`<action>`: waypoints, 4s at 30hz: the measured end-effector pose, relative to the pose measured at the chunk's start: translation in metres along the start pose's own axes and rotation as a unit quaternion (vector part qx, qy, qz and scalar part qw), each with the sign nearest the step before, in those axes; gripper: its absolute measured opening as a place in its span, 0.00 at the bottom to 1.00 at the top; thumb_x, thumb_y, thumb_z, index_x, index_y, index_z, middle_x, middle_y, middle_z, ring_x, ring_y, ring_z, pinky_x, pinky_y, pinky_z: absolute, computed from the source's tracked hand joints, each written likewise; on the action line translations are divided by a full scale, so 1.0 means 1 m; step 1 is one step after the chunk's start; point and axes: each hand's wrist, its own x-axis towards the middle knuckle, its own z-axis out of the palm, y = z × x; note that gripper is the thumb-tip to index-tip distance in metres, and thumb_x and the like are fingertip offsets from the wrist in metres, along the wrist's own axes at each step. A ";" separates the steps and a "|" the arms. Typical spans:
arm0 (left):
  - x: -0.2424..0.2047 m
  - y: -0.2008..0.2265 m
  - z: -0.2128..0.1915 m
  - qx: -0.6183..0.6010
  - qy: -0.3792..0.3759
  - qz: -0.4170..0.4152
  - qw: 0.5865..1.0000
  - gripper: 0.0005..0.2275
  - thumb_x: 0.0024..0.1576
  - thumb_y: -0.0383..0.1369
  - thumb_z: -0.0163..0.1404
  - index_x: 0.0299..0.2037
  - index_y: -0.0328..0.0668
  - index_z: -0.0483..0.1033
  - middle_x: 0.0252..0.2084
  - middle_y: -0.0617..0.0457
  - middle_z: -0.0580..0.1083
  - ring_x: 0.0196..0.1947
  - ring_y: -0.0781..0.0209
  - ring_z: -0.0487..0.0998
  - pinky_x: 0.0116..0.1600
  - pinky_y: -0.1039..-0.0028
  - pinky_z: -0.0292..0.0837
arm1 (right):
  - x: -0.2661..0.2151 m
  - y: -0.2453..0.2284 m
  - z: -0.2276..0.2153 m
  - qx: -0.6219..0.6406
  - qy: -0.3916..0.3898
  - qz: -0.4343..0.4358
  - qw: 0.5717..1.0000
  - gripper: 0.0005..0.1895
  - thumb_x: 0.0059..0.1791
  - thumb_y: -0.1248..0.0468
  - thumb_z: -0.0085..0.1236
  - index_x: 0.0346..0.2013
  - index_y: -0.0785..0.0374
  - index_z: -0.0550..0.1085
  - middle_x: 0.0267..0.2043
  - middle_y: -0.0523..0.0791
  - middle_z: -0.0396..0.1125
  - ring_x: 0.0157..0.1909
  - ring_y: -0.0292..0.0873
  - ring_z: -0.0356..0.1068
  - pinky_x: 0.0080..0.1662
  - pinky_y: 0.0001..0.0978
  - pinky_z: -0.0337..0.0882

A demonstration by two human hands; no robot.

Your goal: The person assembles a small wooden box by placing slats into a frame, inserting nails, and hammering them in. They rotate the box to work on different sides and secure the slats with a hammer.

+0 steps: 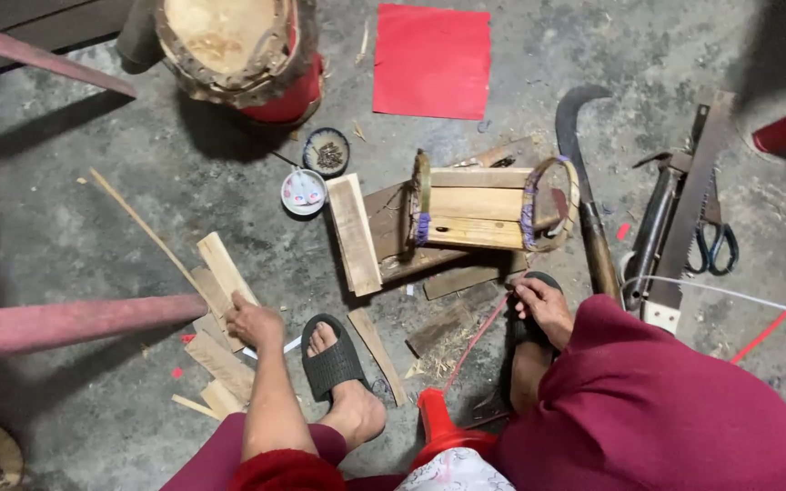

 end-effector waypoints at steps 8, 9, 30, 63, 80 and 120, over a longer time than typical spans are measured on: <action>0.017 -0.024 0.029 -0.066 0.020 -0.055 0.996 0.34 0.47 0.31 0.68 0.65 0.44 0.65 0.52 0.27 0.67 0.56 0.23 0.69 0.61 0.46 0.61 | -0.009 -0.006 -0.002 0.038 -0.022 -0.028 0.999 0.14 0.54 0.69 0.52 0.52 0.73 0.77 0.36 0.58 0.69 0.29 0.46 0.73 0.32 0.33 0.80; 0.015 -0.027 0.032 -0.088 0.030 -0.067 0.993 0.36 0.43 0.34 0.69 0.63 0.51 0.66 0.51 0.29 0.69 0.55 0.25 0.71 0.61 0.46 0.62 | -0.010 -0.008 -0.001 0.037 -0.025 -0.035 0.998 0.14 0.54 0.69 0.52 0.52 0.74 0.77 0.36 0.57 0.69 0.29 0.46 0.73 0.32 0.32 0.80; -0.044 0.091 -0.074 -0.798 -0.229 -0.052 0.555 0.26 0.57 0.29 0.59 0.67 0.42 0.67 0.50 0.36 0.72 0.39 0.44 0.81 0.48 0.61 0.85 | 0.012 0.014 -0.002 -0.010 -0.057 -0.034 0.998 0.13 0.54 0.66 0.54 0.52 0.67 0.78 0.34 0.56 0.72 0.27 0.44 0.76 0.31 0.32 0.80; -0.177 0.313 -0.217 -0.640 -0.443 0.134 0.613 0.12 0.57 0.40 0.56 0.42 0.40 0.80 0.35 0.42 0.79 0.20 0.51 0.78 0.17 0.78 0.64 | -0.077 -0.342 -0.046 0.159 -0.127 -0.301 0.932 0.27 0.60 0.53 0.47 0.71 0.61 0.59 0.60 0.51 0.63 0.51 0.42 0.73 0.41 0.26 0.81; -0.052 0.416 -0.069 -0.554 -0.441 0.233 0.667 0.14 0.59 0.26 0.56 0.53 0.26 0.73 0.39 0.41 0.75 0.31 0.50 0.84 0.35 0.73 0.87 | 0.117 -0.295 -0.046 0.135 -0.022 -0.239 0.961 0.08 0.54 0.62 0.64 0.45 0.60 0.77 0.36 0.44 0.73 0.34 0.36 0.75 0.35 0.21 0.77; -0.025 0.334 0.001 -0.249 -0.331 0.365 0.834 0.10 0.56 0.33 0.59 0.47 0.59 0.85 0.39 0.55 0.82 0.41 0.63 0.82 0.48 0.65 0.78 | 0.131 -0.186 -0.031 0.150 -0.060 -0.103 0.981 0.15 0.51 0.69 0.62 0.52 0.63 0.78 0.44 0.45 0.74 0.44 0.37 0.73 0.51 0.37 0.80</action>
